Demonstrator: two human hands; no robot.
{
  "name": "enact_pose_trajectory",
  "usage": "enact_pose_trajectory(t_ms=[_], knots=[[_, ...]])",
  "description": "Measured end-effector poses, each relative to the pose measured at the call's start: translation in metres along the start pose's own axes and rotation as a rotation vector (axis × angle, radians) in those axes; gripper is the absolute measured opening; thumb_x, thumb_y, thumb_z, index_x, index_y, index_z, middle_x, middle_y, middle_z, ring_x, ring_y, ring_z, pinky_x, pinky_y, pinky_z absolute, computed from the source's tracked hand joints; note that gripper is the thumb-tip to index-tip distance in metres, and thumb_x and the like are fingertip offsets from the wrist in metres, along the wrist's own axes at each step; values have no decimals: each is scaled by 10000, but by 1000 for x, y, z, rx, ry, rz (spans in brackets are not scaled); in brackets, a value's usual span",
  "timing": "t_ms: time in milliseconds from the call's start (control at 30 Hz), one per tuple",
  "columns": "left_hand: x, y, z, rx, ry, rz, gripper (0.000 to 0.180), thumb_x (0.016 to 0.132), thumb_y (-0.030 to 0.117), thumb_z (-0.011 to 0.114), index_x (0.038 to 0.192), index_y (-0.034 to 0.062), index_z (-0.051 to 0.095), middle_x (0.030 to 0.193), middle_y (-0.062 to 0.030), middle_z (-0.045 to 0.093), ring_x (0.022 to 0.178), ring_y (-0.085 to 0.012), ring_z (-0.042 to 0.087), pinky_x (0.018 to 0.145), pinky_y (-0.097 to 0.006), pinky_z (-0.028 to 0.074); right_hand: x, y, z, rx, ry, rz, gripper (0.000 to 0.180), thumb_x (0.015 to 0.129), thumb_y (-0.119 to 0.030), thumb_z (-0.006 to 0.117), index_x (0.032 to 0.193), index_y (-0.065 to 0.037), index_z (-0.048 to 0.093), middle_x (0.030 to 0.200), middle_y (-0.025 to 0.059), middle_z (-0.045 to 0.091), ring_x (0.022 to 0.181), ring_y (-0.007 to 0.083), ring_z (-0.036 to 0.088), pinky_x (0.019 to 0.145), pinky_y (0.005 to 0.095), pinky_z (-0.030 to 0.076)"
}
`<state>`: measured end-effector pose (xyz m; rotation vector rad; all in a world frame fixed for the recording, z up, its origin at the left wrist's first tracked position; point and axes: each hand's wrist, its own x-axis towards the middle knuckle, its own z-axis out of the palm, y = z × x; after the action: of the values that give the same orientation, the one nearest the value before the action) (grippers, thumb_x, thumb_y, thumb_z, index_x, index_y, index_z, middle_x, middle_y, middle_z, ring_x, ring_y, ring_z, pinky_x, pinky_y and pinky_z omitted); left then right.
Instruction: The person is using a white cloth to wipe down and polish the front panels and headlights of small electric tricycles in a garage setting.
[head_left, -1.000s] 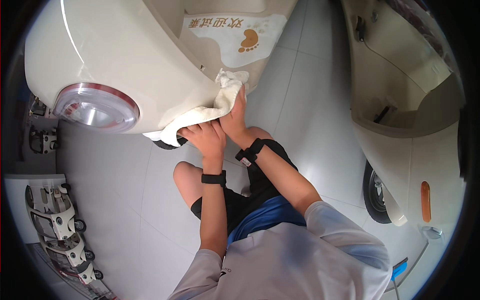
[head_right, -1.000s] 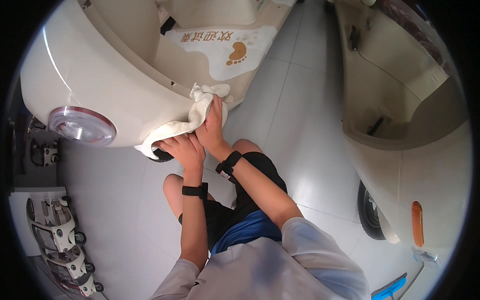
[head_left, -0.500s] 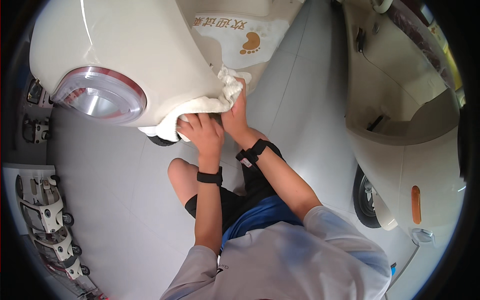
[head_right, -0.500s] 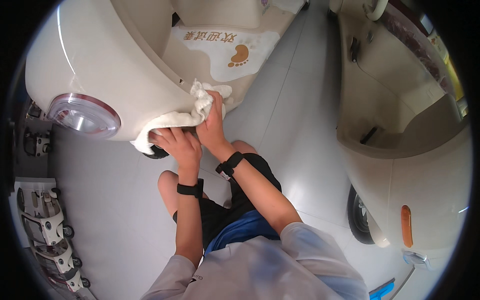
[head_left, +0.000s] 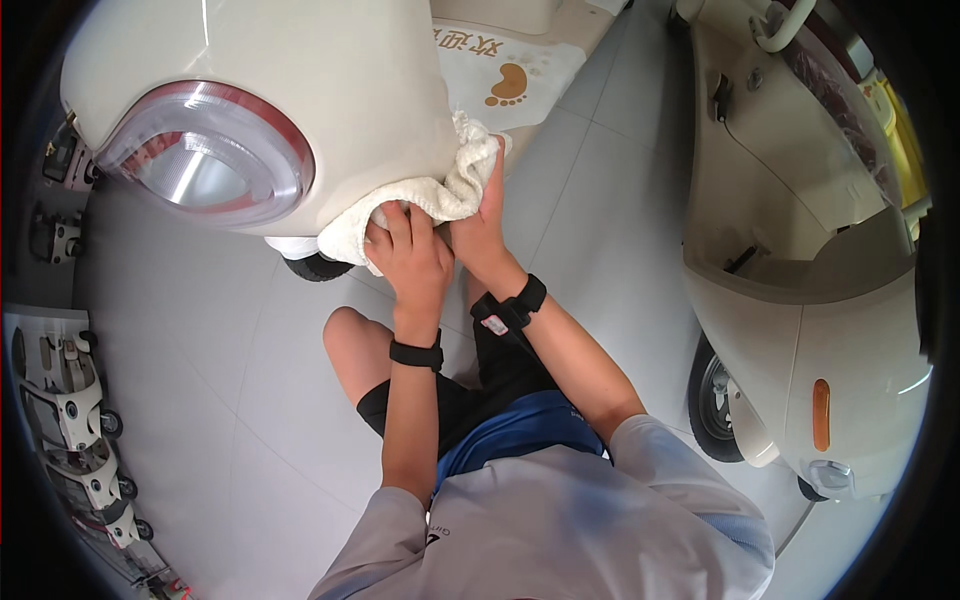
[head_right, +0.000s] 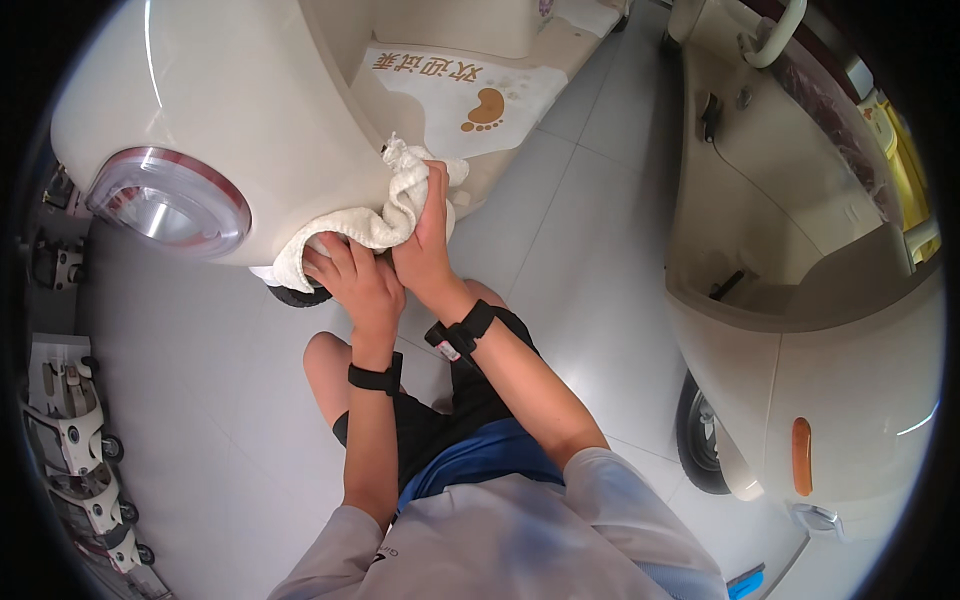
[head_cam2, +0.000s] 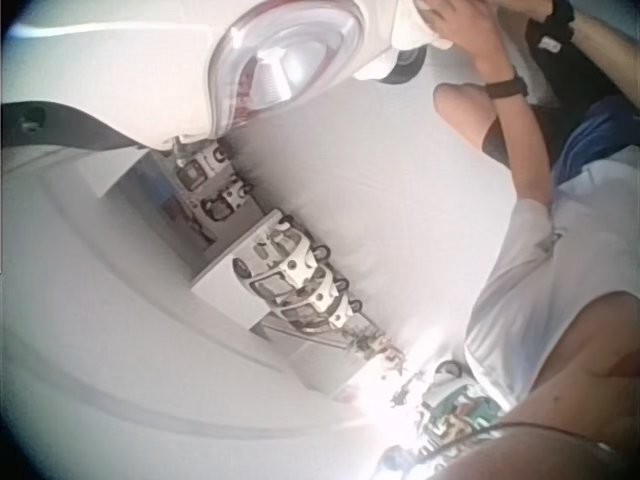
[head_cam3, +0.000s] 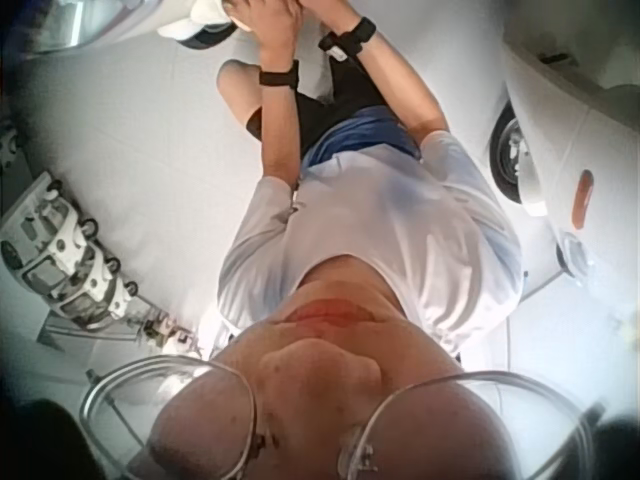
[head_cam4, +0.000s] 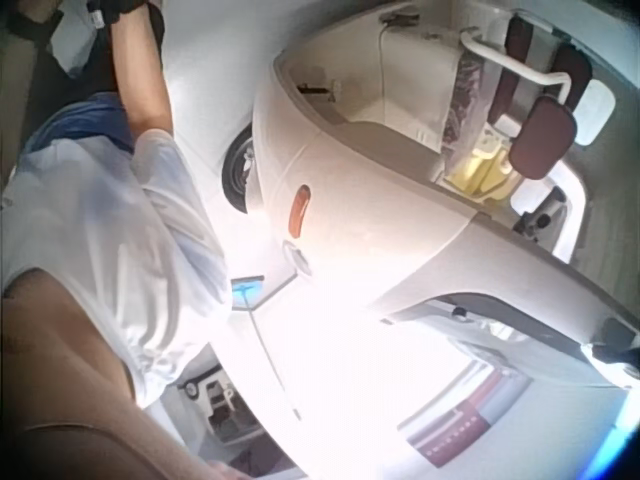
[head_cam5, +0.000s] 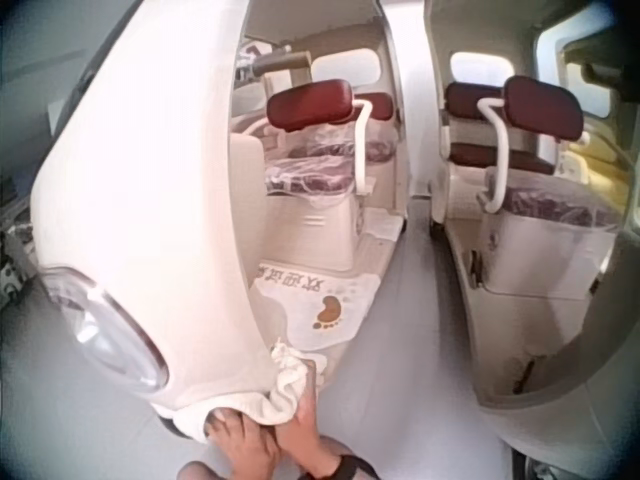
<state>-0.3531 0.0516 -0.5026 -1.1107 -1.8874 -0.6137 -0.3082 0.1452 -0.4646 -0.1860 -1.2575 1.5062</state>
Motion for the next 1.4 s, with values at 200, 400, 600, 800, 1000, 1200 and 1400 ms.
enact_pose_trajectory(t_ms=[200, 400, 600, 800, 1000, 1200, 1400], knots=[[11, 5, -9, -68, 41, -32, 459, 860, 156, 629, 1298, 22, 618, 1500, -219, 484, 1156, -518, 503, 852, -584, 412, 10, -11, 9, -114, -26, -102, 505, 951, -97, 608, 1385, -19, 362, 1278, 111, 491, 1186, 221, 495, 1059, 351, 404], [4, 4, -4, -33, 5, -36, 463, 866, 190, 639, 1296, 19, 618, 1486, -215, 501, 1117, -513, 515, 838, -583, 425, 5, -12, 9, -36, -5, -44, 471, 930, -113, 610, 1337, -15, 394, 1252, 121, 458, 1162, 245, 474, 1052, 361, 380], [10, 7, -10, -74, -11, -58, 420, 853, 177, 654, 1244, 24, 655, 1373, -200, 575, 981, -439, 565, 816, -513, 476, 3, -7, 5, -167, -23, -143, 553, 955, -142, 630, 1408, -22, 336, 1309, 112, 485, 1236, 213, 472, 1073, 368, 402], [1, 5, -5, -121, -16, -64, 390, 817, 136, 683, 1198, 54, 687, 1246, -152, 631, 897, -375, 636, 748, -443, 521, 3, -3, -2, -112, -67, 4, 612, 950, -139, 674, 1446, -27, 333, 1388, 103, 457, 1313, 213, 454, 1130, 384, 380], [1, 9, -12, -146, -158, -114, 400, 808, 122, 692, 1208, 109, 699, 1234, -85, 648, 956, -314, 672, 790, -442, 535, 1, -8, 7, -257, 21, -161, 460, 976, -206, 589, 1335, -11, 378, 1227, 91, 487, 1175, 194, 477, 1056, 343, 382], [-25, -2, 9, -91, -63, -27, 371, 865, 189, 647, 1179, -8, 626, 1386, -248, 520, 1087, -521, 494, 882, -618, 381, 10, -17, 15, -110, -12, -49, 512, 990, -211, 597, 1394, -14, 352, 1281, 99, 487, 1216, 193, 467, 1089, 352, 367], [-16, 4, 4, -60, -61, -49, 333, 876, 149, 617, 1185, 27, 635, 1346, -235, 524, 1117, -506, 477, 918, -653, 371, -6, 5, -1, -237, 47, -87, 478, 1011, -193, 553, 1402, -5, 352, 1299, 94, 481, 1233, 194, 459, 1096, 353, 356]])
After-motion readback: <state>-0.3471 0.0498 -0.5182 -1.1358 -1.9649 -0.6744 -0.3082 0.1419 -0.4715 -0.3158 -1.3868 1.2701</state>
